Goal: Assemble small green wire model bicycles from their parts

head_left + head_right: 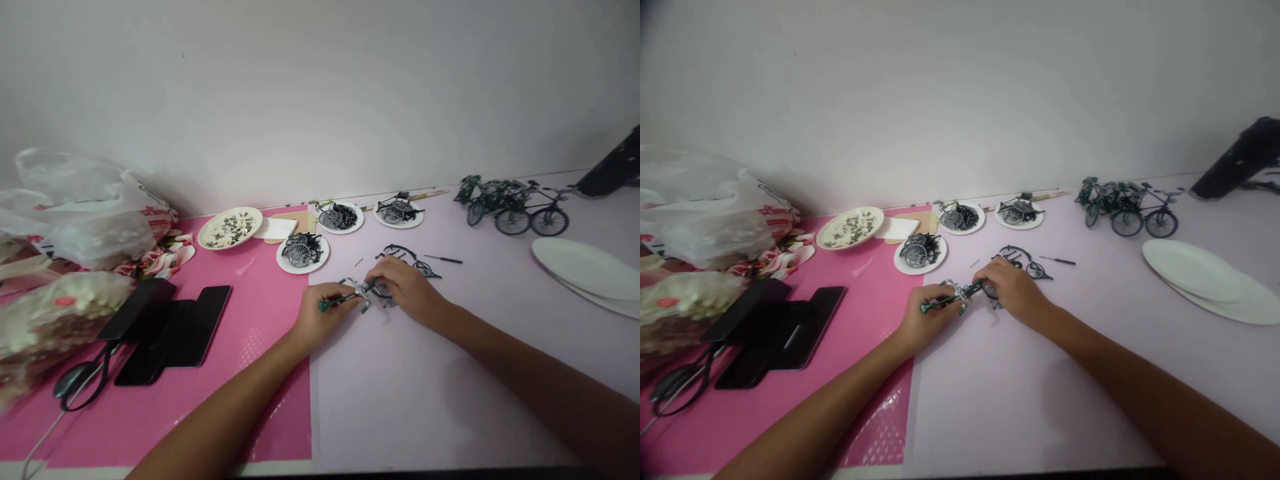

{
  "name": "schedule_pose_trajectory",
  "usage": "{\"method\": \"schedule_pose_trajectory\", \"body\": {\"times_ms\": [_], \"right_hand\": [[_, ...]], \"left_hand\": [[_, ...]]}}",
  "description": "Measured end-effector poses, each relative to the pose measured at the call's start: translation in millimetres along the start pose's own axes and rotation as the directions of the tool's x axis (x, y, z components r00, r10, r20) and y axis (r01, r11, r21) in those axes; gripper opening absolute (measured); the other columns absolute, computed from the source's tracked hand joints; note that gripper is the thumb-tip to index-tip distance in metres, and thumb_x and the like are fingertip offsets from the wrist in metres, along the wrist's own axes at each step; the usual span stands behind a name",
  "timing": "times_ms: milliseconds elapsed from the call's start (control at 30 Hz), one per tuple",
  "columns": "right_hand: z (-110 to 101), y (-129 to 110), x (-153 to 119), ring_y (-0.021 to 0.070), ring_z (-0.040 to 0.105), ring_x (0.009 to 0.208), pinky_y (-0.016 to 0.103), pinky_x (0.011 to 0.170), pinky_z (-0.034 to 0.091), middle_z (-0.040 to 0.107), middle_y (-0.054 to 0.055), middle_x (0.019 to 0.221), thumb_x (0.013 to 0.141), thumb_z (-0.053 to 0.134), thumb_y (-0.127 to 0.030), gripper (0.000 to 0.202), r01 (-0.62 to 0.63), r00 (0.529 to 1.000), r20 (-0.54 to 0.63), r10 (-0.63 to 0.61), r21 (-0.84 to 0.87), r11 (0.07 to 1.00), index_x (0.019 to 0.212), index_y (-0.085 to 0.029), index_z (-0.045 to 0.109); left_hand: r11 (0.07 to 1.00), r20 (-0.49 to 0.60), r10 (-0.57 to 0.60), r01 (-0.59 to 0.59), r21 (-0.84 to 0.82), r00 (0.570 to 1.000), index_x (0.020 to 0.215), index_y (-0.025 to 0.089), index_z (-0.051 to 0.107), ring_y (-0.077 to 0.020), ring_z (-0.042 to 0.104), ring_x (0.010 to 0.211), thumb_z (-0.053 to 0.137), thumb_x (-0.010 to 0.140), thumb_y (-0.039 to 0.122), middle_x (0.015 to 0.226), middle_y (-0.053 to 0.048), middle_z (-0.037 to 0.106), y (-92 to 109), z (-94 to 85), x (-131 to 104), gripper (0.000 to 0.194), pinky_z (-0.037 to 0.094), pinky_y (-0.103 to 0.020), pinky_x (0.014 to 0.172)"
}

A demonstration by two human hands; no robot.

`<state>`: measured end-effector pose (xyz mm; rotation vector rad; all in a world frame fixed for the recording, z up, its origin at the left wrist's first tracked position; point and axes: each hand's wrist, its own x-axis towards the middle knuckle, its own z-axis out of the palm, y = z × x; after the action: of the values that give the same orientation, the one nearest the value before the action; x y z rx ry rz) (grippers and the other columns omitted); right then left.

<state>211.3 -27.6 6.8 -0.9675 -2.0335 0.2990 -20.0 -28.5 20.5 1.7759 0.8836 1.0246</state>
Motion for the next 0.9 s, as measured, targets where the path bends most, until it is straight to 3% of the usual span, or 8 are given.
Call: {"method": "schedule_pose_trajectory", "body": {"times_ms": [200, 500, 900], "right_hand": [[-0.1, -2.0, -1.7, 0.0200, 0.068, 0.084, 0.033, 0.071, 0.058, 0.068, 0.006, 0.091, 0.090, 0.046, 0.003, 0.040, -0.027, 1.000, -0.007, 0.026, -0.057, 0.998, 0.100, -0.024, 0.073], [-1.6, -3.7, -0.3, 0.0216, 0.066, 0.086, 0.028, 0.057, 0.053, 0.074, 0.005, 0.085, 0.089, 0.040, 0.004, 0.046, 0.062, 0.998, 0.028, -0.058, -0.168, 0.984, 0.102, -0.025, 0.073], [-7.0, -12.9, 5.8, 0.0223, 0.063, 0.082, 0.032, 0.061, 0.053, 0.075, 0.006, 0.083, 0.097, 0.041, -0.001, 0.042, 0.184, 0.983, 0.039, -0.180, -0.284, 0.941, 0.099, -0.024, 0.076]], "left_hand": [[1.000, 0.007, -0.022, 0.022, 0.008, 1.000, 0.082, 0.016, 0.083, -0.0191, 0.070, 0.072, 0.078, 0.085, 0.027, 0.078, -0.007, 0.079, 0.7, -1.0, 0.5, 0.012, 0.052, -0.026, 0.065], [0.999, 0.013, -0.006, 0.006, 0.037, 1.000, 0.083, 0.016, 0.083, -0.0185, 0.069, 0.072, 0.079, 0.085, 0.031, 0.079, -0.007, 0.078, -3.1, -2.5, 1.2, 0.015, 0.050, -0.025, 0.063], [0.997, 0.029, 0.035, -0.037, 0.072, 0.999, 0.082, 0.016, 0.082, -0.0160, 0.064, 0.068, 0.077, 0.087, 0.030, 0.080, -0.008, 0.077, -5.2, -3.1, 1.0, 0.016, 0.047, -0.025, 0.063]]}}
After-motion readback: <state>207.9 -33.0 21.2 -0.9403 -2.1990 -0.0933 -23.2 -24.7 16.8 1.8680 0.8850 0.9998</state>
